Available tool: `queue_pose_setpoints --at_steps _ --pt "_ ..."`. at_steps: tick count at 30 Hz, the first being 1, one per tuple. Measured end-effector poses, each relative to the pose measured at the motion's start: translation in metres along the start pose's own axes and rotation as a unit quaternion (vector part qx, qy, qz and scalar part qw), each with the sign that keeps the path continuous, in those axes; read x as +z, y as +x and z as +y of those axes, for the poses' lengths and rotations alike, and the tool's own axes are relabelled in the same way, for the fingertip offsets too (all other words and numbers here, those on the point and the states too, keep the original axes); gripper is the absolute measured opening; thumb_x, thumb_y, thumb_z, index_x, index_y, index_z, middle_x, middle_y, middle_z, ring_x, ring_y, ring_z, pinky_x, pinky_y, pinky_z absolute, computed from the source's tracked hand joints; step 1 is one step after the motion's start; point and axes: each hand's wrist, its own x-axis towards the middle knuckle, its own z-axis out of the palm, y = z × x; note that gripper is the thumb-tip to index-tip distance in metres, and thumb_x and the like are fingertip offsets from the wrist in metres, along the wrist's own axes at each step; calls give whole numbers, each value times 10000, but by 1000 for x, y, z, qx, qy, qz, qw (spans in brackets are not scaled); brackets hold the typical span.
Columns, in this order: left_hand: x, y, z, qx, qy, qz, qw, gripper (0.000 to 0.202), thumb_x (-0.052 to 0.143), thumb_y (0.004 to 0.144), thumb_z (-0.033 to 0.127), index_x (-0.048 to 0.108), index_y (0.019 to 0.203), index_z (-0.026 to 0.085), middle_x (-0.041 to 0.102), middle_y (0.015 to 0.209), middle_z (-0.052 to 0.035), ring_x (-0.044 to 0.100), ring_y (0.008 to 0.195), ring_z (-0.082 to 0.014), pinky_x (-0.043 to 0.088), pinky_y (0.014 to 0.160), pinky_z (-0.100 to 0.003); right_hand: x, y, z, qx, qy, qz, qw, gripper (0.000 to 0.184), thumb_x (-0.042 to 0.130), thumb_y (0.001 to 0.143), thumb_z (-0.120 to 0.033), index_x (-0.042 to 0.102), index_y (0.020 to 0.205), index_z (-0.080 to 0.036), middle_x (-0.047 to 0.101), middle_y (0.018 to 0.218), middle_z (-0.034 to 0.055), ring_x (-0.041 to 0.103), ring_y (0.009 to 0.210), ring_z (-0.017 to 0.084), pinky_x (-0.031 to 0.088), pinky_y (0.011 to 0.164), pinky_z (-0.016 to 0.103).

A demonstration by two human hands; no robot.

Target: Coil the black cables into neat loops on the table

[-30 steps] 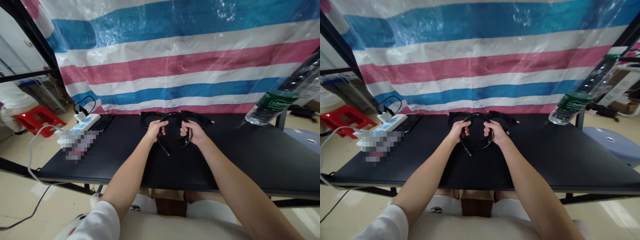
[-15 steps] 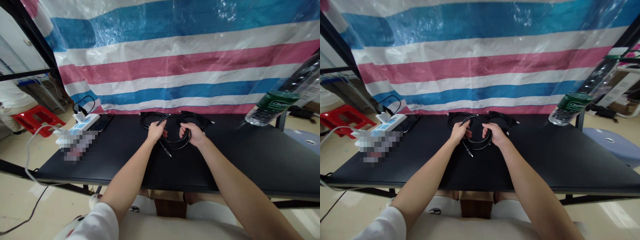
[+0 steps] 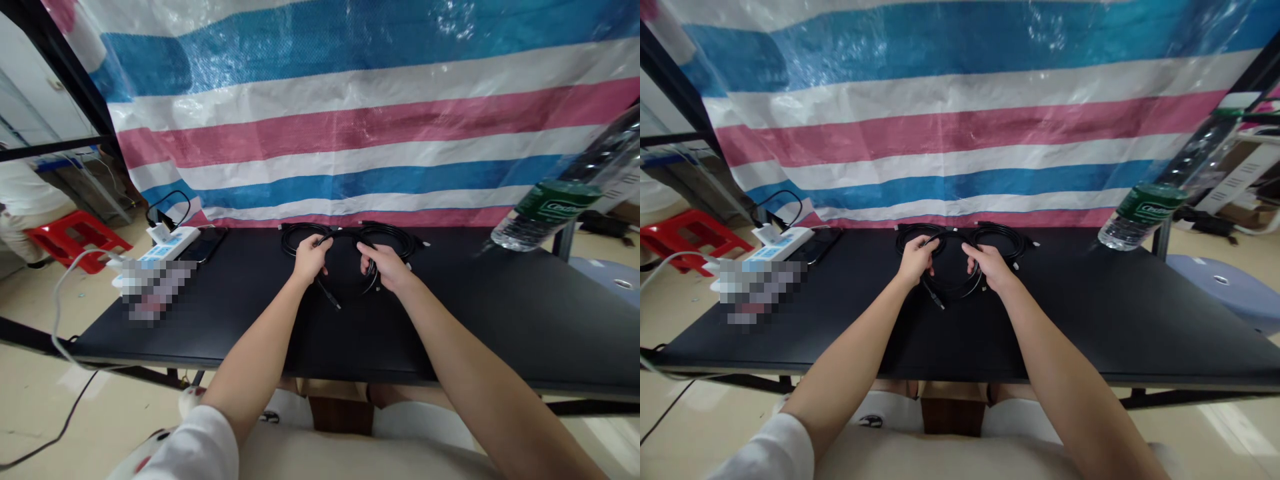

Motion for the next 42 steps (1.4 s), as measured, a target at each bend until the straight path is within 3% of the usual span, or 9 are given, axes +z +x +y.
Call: queue_pose_setpoints --at_steps 5,9,15,21,26,29,31,37,42 --pt "-2 -2 4 -83 -40 -18 996 392 664 705 274 354 470 224 259 358 95 293 314 -63 381 336 -227 3 -1 5 -95 -144 31 985 360 750 596 -508 531 559 -226 503 454 -37 490 446 138 393 492 280" --pt "-3 -3 6 -118 -57 -31 991 427 673 684 269 306 470 227 247 378 92 248 326 -42 245 309 -189 2 -4 2 -187 -290 90 934 175 686 684 -373 562 696 -250 576 593 -7 575 613 200 436 637 327" --pt "-18 1 13 -110 -122 -59 985 373 684 622 132 331 531 213 234 408 119 187 318 -12 139 324 -169 2 -5 0 -136 -508 55 849 330 578 807 -400 398 568 -259 476 523 33 558 602 227 385 621 332" --pt "-43 15 11 -78 -178 -30 980 224 659 579 40 531 703 176 409 477 92 341 373 -26 285 390 -167 25 25 4 -116 -517 54 846 296 553 847 -389 478 601 -242 545 575 86 601 662 255 423 666 351" --pt "-54 29 1 -30 -52 111 992 250 673 605 75 606 825 174 589 616 36 551 516 -91 442 526 -214 60 53 -12 -24 -509 65 858 242 545 875 -320 669 768 -142 687 871 208 656 931 317 450 838 360" --pt "-56 32 -2 1 82 216 973 407 637 662 79 621 1056 180 700 891 -43 675 845 -177 517 789 -288 81 60 -23 24 -547 60 835 355 427 929 -284 694 1013 -66 677 1079 239 639 1050 309 451 881 345" --pt "-56 29 -2 10 183 244 952 492 621 693 80 595 1176 166 687 1106 -104 635 1082 -223 465 960 -318 92 63 -28 47 -565 53 822 410 364 943 -266 668 1120 -55 653 1166 239 626 1094 302 458 883 346" --pt "-49 19 0 -31 374 189 907 612 671 722 229 533 1314 162 444 1459 -197 382 1382 -325 329 1113 -446 102 70 -28 90 -607 37 789 398 418 904 -261 667 1160 -84 643 1209 221 610 1140 286 469 888 345" --pt "-44 20 -9 -2 455 95 885 545 772 636 345 659 1167 297 320 1558 -104 166 1463 -381 200 1138 -585 98 69 -19 96 -593 84 795 380 494 869 -282 633 1167 -93 648 1156 222 622 1098 290 481 859 362"
